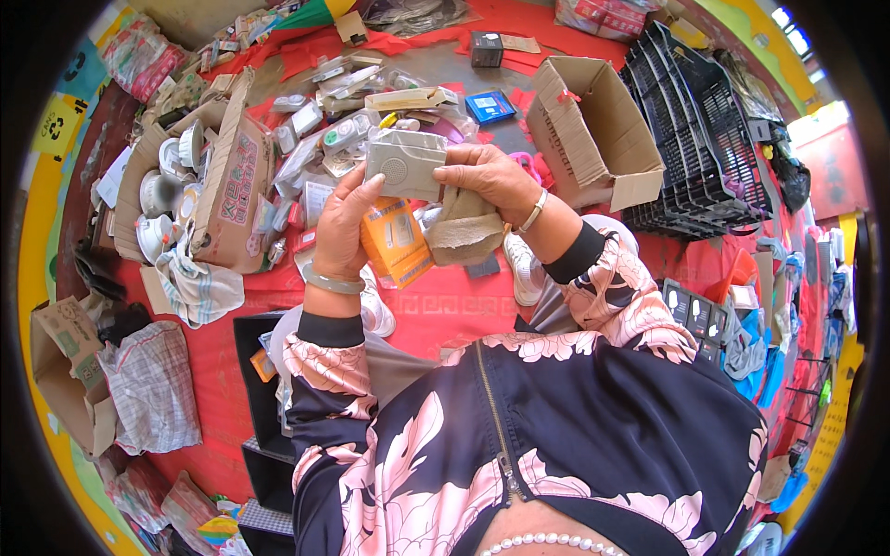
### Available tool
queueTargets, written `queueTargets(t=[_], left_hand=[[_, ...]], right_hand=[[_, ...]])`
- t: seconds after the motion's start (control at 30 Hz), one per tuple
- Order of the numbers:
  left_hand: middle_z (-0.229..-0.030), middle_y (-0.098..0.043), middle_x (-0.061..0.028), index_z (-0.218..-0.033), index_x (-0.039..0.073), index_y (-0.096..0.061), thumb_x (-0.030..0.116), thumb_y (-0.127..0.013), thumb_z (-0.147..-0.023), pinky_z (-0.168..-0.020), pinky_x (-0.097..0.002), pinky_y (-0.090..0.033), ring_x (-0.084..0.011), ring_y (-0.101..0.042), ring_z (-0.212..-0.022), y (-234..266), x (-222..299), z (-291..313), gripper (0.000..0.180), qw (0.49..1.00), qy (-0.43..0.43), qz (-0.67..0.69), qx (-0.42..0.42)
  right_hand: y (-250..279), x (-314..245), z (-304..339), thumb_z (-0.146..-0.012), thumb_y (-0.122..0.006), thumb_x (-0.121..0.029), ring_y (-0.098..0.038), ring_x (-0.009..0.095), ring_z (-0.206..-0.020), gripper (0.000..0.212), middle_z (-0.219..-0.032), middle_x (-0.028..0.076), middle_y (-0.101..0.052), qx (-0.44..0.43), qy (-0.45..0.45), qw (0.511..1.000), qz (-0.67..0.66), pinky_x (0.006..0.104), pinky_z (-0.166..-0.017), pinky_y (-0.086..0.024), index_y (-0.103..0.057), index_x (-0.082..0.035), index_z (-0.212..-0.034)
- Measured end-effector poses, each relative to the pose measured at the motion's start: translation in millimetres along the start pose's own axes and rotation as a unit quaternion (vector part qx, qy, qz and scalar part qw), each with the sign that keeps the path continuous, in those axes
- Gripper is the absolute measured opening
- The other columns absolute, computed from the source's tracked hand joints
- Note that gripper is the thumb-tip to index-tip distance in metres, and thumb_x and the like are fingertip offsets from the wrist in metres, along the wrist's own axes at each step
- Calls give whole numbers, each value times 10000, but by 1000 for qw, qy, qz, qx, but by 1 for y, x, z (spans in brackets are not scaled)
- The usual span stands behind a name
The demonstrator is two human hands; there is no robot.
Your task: The person sorts small packaged items and products by hand while sitting on the floor, picking up individual items, wiping some with a cloth, and placing them into boxes and bins.
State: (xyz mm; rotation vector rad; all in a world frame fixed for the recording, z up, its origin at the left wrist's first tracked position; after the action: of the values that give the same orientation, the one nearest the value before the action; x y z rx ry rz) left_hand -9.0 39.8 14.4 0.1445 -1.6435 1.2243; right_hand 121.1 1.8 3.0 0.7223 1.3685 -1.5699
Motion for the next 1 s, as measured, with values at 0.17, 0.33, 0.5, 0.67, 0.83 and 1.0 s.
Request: queueTargets(t=[0.17, 0.33, 0.5, 0.67, 0.83, 1.0], left_hand=[[-1007, -608, -74, -1166, 2, -507, 191, -508, -897, -761, -280, -486, -148, -592, -866, -1, 1, 1, 329, 1000, -3, -6, -4], [-1008, -608, -79, -1148, 4, -519, 219, -462, -919, -767, -297, -487, -158, -593, -871, 0, 0, 1, 319, 1000, -4, 6, -10], [-1008, -608, -88, -1141, 2, -526, 219, -448, -925, -774, -308, -489, -168, -595, -871, 6, -2, 1, 315, 1000, 4, 31, 0], [-1009, -608, -101, -1132, -5, -528, 220, -447, -922, -779, -312, -489, -176, -597, -871, 6, -2, 2, 318, 1000, 6, 30, -4], [-1011, -607, -110, -1126, -12, -527, 217, -447, -916, -778, -318, -490, -181, -596, -874, 5, -2, 2, 321, 999, 8, 34, -10], [-997, -606, -112, -1117, -15, -524, 223, -438, -914, -777, -322, -492, -186, -597, -879, 6, -1, 2, 324, 999, 10, 32, -9]], right_hand=[[3, 7, -2, -816, -642, -147, -589, 95, -679, 304, -833, 33, -621, -4, -19, 999, -35, 234, -619, -504, -590, -6, -1081], [4, 10, -4, -820, -636, -142, -586, 85, -681, 314, -848, 25, -623, -11, -26, 999, -33, 233, -615, -503, -585, -20, -1105], [0, 7, -3, -819, -635, -126, -582, 75, -689, 327, -872, 11, -622, -22, -21, 999, -36, 229, -619, -500, -578, -27, -1125], [2, 5, -1, -814, -633, -97, -588, 75, -722, 323, -899, 13, -626, -21, -6, 1000, -21, 231, -645, -503, -578, -21, -1124], [3, 5, -3, -804, -637, -73, -606, 94, -741, 320, -923, 28, -632, -26, 5, 999, -24, 244, -660, -517, -585, -17, -1115], [3, 4, -3, -796, -633, -41, -629, 117, -752, 319, -926, 49, -641, -25, 8, 999, -28, 257, -679, -533, -588, -11, -1111]])
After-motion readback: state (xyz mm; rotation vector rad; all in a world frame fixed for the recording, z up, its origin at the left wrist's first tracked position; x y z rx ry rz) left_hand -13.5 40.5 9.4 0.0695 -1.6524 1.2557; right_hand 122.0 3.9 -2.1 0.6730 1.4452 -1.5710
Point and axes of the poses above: each hand's wrist, its own z-axis away from the middle knuckle, its own y-axis out of the back of the hand, x = y × z, the point moved 9 cm from there along -z, towards the middle knuckle
